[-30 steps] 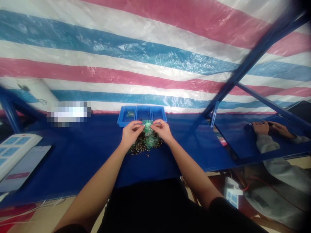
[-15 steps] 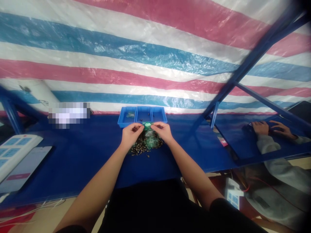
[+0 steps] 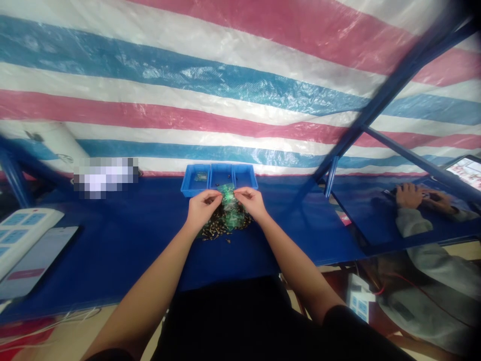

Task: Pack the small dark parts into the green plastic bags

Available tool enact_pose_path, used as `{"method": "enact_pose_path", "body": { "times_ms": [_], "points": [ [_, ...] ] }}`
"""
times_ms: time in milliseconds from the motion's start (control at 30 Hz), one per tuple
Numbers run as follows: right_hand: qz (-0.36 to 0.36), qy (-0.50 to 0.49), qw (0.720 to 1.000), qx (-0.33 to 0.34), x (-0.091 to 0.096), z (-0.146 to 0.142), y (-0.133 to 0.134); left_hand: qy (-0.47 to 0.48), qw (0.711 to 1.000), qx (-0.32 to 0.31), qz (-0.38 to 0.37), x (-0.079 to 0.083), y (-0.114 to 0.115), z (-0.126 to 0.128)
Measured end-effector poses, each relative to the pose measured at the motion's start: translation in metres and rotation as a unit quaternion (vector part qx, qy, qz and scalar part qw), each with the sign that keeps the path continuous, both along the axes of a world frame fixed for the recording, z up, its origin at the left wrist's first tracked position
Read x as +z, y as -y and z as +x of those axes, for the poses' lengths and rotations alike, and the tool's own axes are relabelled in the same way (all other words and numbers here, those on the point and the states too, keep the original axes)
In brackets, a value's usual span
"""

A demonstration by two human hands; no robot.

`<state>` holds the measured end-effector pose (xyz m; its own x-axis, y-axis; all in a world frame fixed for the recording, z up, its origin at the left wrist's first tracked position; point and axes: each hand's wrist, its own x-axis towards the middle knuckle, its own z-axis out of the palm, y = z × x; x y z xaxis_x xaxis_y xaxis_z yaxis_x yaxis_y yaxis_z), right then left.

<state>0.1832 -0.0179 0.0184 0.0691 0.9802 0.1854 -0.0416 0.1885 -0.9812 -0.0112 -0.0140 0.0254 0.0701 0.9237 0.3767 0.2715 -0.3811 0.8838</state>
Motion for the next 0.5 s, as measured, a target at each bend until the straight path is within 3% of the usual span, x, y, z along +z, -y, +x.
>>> {"method": "enact_pose_path", "body": {
  "times_ms": [300, 500],
  "points": [
    [0.008, 0.002, 1.000, 0.009, -0.0015, -0.0016, 0.0005, -0.010, 1.000, -0.022, -0.008, -0.0015, -0.0015, -0.0002],
    [0.004, 0.005, 1.000, 0.018, -0.0009, -0.0011, 0.0006, -0.005, 1.000, -0.003, -0.014, 0.0008, -0.0002, 0.0000]
  ]
}}
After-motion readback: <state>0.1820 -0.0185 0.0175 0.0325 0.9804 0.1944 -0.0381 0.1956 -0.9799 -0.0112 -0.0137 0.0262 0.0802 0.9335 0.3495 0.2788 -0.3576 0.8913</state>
